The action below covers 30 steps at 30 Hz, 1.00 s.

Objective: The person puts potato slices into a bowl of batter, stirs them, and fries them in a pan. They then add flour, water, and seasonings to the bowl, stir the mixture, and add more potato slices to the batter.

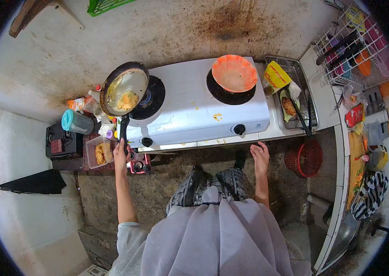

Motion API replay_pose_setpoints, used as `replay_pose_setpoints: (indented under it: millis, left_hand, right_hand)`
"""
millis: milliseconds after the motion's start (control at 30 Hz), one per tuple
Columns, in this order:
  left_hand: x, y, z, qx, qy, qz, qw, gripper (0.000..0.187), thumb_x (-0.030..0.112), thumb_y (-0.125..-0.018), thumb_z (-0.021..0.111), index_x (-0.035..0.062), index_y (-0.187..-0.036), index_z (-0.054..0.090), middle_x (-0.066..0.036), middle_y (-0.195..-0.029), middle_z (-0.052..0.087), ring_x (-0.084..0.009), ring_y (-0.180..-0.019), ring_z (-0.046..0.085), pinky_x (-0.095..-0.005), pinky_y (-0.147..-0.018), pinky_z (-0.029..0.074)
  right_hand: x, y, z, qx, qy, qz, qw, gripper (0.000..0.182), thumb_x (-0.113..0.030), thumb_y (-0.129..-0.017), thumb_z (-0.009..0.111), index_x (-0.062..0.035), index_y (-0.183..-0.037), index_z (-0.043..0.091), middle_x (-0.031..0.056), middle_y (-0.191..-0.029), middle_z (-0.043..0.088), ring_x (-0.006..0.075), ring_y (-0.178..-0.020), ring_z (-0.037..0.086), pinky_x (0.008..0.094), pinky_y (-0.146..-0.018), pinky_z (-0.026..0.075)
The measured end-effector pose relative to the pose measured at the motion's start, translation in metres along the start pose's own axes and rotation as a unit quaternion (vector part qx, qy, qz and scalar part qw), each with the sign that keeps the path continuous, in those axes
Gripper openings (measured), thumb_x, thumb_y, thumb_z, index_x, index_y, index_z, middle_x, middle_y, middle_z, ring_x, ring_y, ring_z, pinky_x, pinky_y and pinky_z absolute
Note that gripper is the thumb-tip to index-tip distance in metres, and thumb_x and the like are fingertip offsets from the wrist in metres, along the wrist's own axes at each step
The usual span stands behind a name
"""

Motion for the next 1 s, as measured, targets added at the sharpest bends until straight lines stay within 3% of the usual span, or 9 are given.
replay_pose_setpoints:
  millis: [267, 300, 500, 567, 700, 833, 900, 1000]
  left_hand:
    - [-0.032, -0.012, 0.012, -0.002, -0.040, 0.007, 0.999, 0.031, 0.037, -0.084, 0.043, 0.0103, -0.069, 0.045, 0.005, -0.051, 0.039, -0.0025, -0.032, 0.028, -0.0180, -0.030, 0.017]
    - [-0.032, -0.011, 0.018, -0.002, -0.001, 0.011, 1.000, 0.031, 0.037, -0.084, 0.044, 0.0100, -0.069, 0.045, 0.005, -0.052, 0.039, -0.0029, -0.033, 0.029, -0.0188, -0.030, 0.018]
    - [-0.035, -0.010, 0.032, 0.029, -0.058, -0.009, 0.998, 0.029, 0.034, -0.084, 0.045, 0.0075, -0.072, 0.047, 0.003, -0.060, 0.042, -0.0029, -0.041, 0.034, -0.0186, -0.035, 0.023]
    - [-0.043, -0.013, 0.035, 0.009, -0.003, 0.007, 1.000, 0.030, 0.032, -0.085, 0.046, 0.0055, -0.072, 0.043, 0.001, -0.056, 0.040, -0.0040, -0.033, 0.029, -0.0193, -0.030, 0.021]
    - [-0.052, -0.019, 0.031, -0.002, 0.009, -0.007, 1.000, 0.029, 0.032, -0.084, 0.046, 0.0060, -0.073, 0.043, 0.001, -0.057, 0.041, -0.0042, -0.032, 0.029, -0.0197, -0.030, 0.021]
    - [-0.055, -0.016, 0.036, 0.030, -0.003, -0.020, 0.999, 0.030, 0.033, -0.083, 0.047, 0.0052, -0.075, 0.043, 0.000, -0.058, 0.043, -0.0058, -0.032, 0.028, -0.0198, -0.030, 0.022]
    - [-0.069, -0.024, 0.031, 0.023, -0.001, -0.039, 0.999, 0.029, 0.032, -0.083, 0.047, 0.0042, -0.077, 0.044, -0.002, -0.059, 0.044, -0.0071, -0.033, 0.030, -0.0212, -0.030, 0.023]
    - [-0.077, -0.029, 0.026, -0.026, -0.010, -0.020, 0.999, 0.029, 0.032, -0.084, 0.044, 0.0049, -0.075, 0.046, -0.001, -0.056, 0.044, -0.0075, -0.035, 0.036, -0.0214, -0.033, 0.027]
  right_hand:
    - [0.000, -0.001, -0.005, -0.017, 0.038, -0.010, 0.999, 0.034, -0.001, -0.076, 0.055, -0.0034, -0.106, 0.040, 0.0085, -0.089, 0.055, 0.0157, -0.086, 0.053, 0.0281, -0.079, 0.044]
    - [-0.003, 0.000, -0.003, -0.019, 0.039, -0.012, 0.999, 0.034, -0.001, -0.076, 0.055, -0.0034, -0.106, 0.040, 0.0085, -0.089, 0.055, 0.0157, -0.086, 0.053, 0.0281, -0.079, 0.044]
    - [-0.012, 0.004, -0.002, 0.003, 0.047, -0.007, 0.999, 0.036, 0.000, -0.076, 0.055, -0.0031, -0.107, 0.039, 0.0080, -0.088, 0.054, 0.0162, -0.085, 0.053, 0.0289, -0.080, 0.044]
    - [-0.007, 0.000, -0.008, 0.020, 0.038, -0.032, 0.999, 0.042, 0.001, -0.072, 0.060, -0.0026, -0.108, 0.038, 0.0090, -0.086, 0.054, 0.0141, -0.083, 0.053, 0.0260, -0.074, 0.046]
    - [-0.007, -0.002, -0.008, 0.015, 0.067, -0.019, 0.997, 0.037, 0.001, -0.075, 0.056, -0.0031, -0.108, 0.038, 0.0080, -0.084, 0.054, 0.0167, -0.085, 0.054, 0.0289, -0.079, 0.044]
    - [-0.009, -0.008, 0.001, 0.033, 0.052, -0.002, 0.998, 0.042, 0.001, -0.071, 0.061, -0.0032, -0.106, 0.039, 0.0112, -0.083, 0.058, 0.0142, -0.078, 0.055, 0.0247, -0.069, 0.046]
    - [-0.020, -0.014, 0.014, -0.016, 0.081, -0.013, 0.997, 0.043, 0.001, -0.070, 0.062, -0.0027, -0.107, 0.038, 0.0114, -0.084, 0.058, 0.0134, -0.077, 0.056, 0.0237, -0.068, 0.045]
    - [-0.027, -0.055, 0.019, -0.022, 0.229, -0.052, 0.972, 0.045, -0.007, -0.069, 0.065, -0.0023, -0.106, 0.041, 0.0074, -0.077, 0.057, 0.0129, -0.077, 0.055, 0.0232, -0.068, 0.045]
Point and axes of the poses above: each hand's wrist, its own y-axis away from the middle knuckle, its own z-axis out of the palm, x = y × z, the point moved 2 cm from there along -y, towards the middle knuckle
